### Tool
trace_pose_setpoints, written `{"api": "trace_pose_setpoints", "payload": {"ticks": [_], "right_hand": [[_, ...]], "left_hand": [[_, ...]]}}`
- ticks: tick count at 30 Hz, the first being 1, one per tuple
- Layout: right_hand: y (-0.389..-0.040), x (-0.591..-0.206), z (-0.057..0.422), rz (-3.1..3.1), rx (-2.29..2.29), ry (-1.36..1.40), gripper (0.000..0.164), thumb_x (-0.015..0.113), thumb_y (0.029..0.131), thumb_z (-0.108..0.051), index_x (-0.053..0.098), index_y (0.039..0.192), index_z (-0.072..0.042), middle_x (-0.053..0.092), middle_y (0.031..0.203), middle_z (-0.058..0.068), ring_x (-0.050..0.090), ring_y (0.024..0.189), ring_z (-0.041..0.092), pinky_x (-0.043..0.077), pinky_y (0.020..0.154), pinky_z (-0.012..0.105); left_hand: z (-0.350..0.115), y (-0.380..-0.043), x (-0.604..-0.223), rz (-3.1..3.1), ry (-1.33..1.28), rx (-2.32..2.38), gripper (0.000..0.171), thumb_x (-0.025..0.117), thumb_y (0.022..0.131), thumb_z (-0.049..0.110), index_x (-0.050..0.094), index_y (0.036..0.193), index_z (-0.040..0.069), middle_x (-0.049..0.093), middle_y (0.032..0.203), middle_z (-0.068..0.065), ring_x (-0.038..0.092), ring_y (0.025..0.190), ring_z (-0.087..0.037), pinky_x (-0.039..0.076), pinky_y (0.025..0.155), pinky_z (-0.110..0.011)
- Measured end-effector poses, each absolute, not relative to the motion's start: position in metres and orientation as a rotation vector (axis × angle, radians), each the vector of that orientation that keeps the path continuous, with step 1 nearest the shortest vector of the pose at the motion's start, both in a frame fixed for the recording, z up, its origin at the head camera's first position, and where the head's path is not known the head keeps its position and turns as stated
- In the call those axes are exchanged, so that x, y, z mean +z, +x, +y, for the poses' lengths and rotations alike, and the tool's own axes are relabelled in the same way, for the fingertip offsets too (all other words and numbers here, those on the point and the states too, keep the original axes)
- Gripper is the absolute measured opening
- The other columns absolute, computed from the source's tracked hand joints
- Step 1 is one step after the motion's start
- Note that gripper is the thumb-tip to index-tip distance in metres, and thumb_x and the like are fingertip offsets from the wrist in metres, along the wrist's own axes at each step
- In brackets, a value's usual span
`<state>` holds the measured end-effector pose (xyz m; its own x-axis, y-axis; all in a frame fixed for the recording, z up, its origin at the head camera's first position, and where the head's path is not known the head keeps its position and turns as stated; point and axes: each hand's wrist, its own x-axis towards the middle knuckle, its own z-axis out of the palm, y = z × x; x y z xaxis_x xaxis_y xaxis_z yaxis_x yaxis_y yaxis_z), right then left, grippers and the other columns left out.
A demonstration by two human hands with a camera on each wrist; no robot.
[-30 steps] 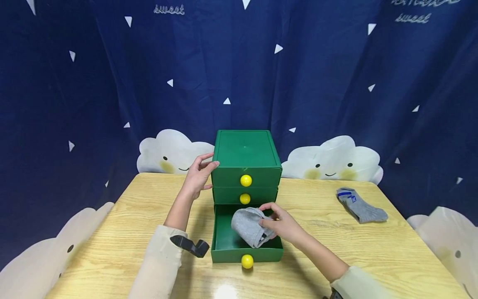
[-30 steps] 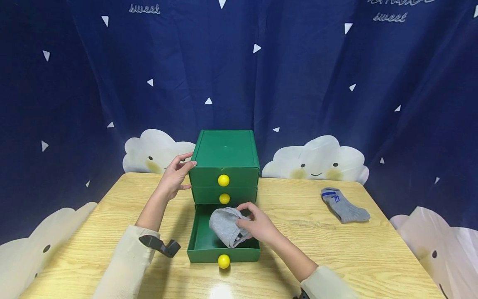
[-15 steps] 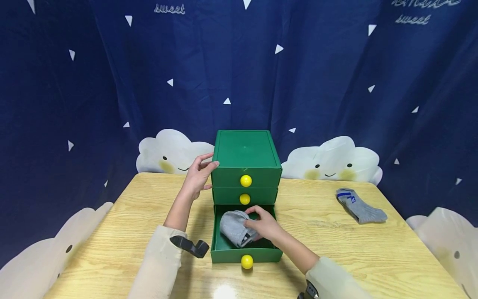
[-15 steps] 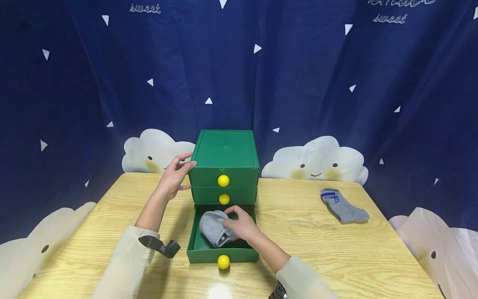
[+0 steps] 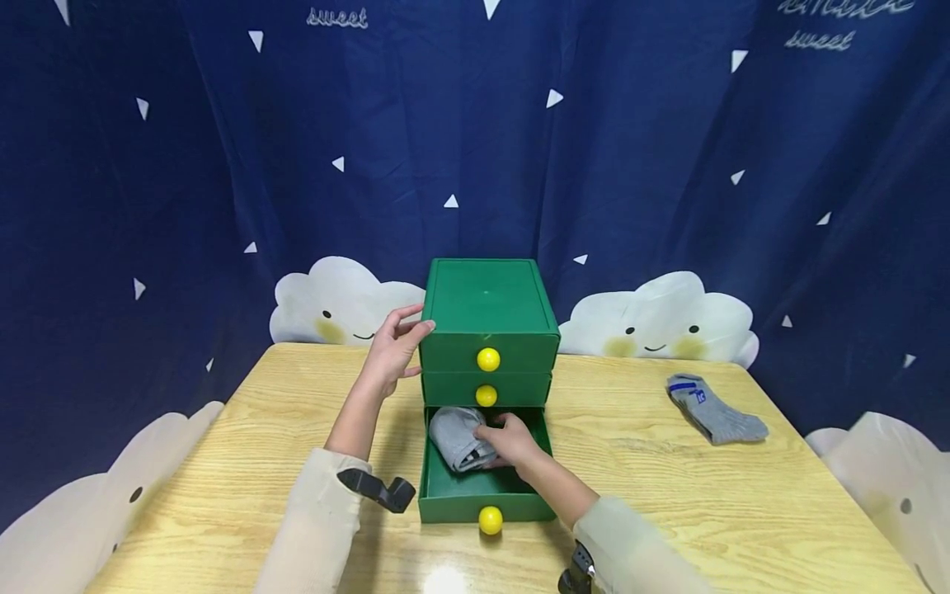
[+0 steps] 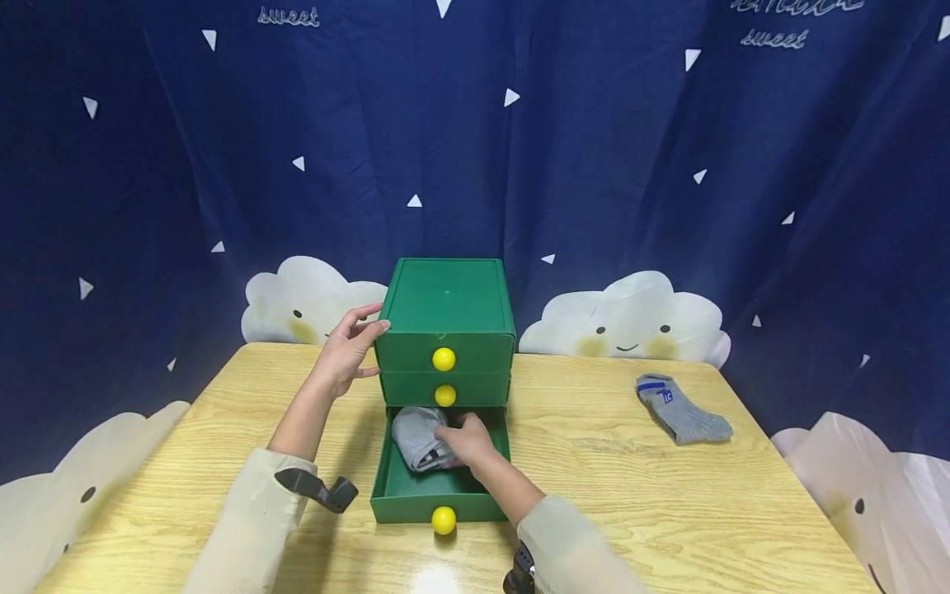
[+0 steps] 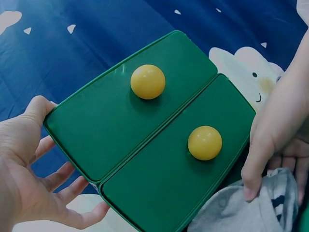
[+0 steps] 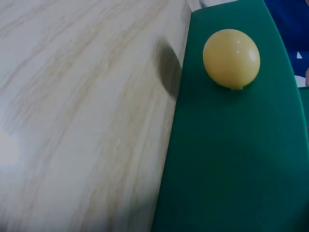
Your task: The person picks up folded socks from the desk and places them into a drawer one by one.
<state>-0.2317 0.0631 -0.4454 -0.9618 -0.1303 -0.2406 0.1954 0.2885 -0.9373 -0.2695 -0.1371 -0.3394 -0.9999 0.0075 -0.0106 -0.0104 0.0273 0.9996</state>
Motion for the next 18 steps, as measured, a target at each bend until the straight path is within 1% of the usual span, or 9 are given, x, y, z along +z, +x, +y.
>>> {"api": "trace_pose_setpoints", "payload": {"ticks": [4, 6, 8, 13, 15, 18], "right_hand": [[-0.236, -0.447, 0.06, 2.253, -1.745, 0.117, 0.033, 0.057, 0.088, -0.015, 0.053, 0.109, 0.01, 0.053, 0.079, 0.006, 0.057, 0.06, 0.012, 0.057, 0.06, 0.032], [-0.238, -0.447, 0.06, 2.23, -1.777, 0.135, 0.029, 0.056, 0.089, -0.015, 0.055, 0.105, 0.009, 0.052, 0.078, 0.005, 0.058, 0.061, 0.012, 0.057, 0.061, 0.031], [-0.239, -0.448, 0.06, 2.204, -1.816, 0.151, 0.029, 0.054, 0.09, -0.015, 0.053, 0.107, 0.009, 0.052, 0.079, 0.006, 0.059, 0.063, 0.011, 0.057, 0.062, 0.03], [-0.242, -0.447, 0.057, 2.138, -1.878, 0.193, 0.037, 0.055, 0.093, -0.017, 0.047, 0.119, 0.008, 0.052, 0.083, 0.006, 0.061, 0.062, 0.011, 0.057, 0.062, 0.029], [-0.243, -0.447, 0.055, 2.131, -1.868, 0.211, 0.04, 0.056, 0.093, -0.02, 0.047, 0.12, 0.007, 0.053, 0.082, 0.005, 0.062, 0.06, 0.011, 0.057, 0.061, 0.03], [-0.245, -0.448, 0.052, 2.151, -1.828, 0.245, 0.042, 0.06, 0.091, -0.024, 0.049, 0.118, 0.005, 0.054, 0.078, 0.004, 0.061, 0.056, 0.011, 0.057, 0.059, 0.03]], "left_hand": [[-0.136, -0.27, -0.341, 2.249, -0.002, 2.175, 0.048, 0.058, 0.091, 0.035, 0.042, 0.136, 0.029, 0.04, 0.139, -0.009, 0.035, 0.134, -0.03, 0.043, 0.092, -0.062], [-0.136, -0.271, -0.341, 2.25, 0.001, 2.175, 0.049, 0.058, 0.091, 0.035, 0.042, 0.136, 0.029, 0.04, 0.139, -0.009, 0.035, 0.134, -0.031, 0.043, 0.092, -0.062], [-0.136, -0.272, -0.341, 2.252, 0.0, 2.178, 0.049, 0.058, 0.09, 0.035, 0.042, 0.136, 0.029, 0.04, 0.139, -0.009, 0.036, 0.134, -0.031, 0.043, 0.092, -0.062], [-0.136, -0.272, -0.339, 2.252, -0.005, 2.185, 0.049, 0.059, 0.09, 0.034, 0.043, 0.136, 0.029, 0.04, 0.139, -0.009, 0.036, 0.133, -0.03, 0.043, 0.092, -0.062], [-0.136, -0.271, -0.339, 2.25, -0.009, 2.188, 0.048, 0.059, 0.09, 0.034, 0.043, 0.136, 0.03, 0.04, 0.139, -0.009, 0.036, 0.133, -0.03, 0.043, 0.092, -0.062], [-0.137, -0.271, -0.34, 2.243, -0.008, 2.194, 0.049, 0.058, 0.091, 0.034, 0.042, 0.137, 0.029, 0.04, 0.14, -0.009, 0.036, 0.133, -0.031, 0.042, 0.092, -0.063]]}}
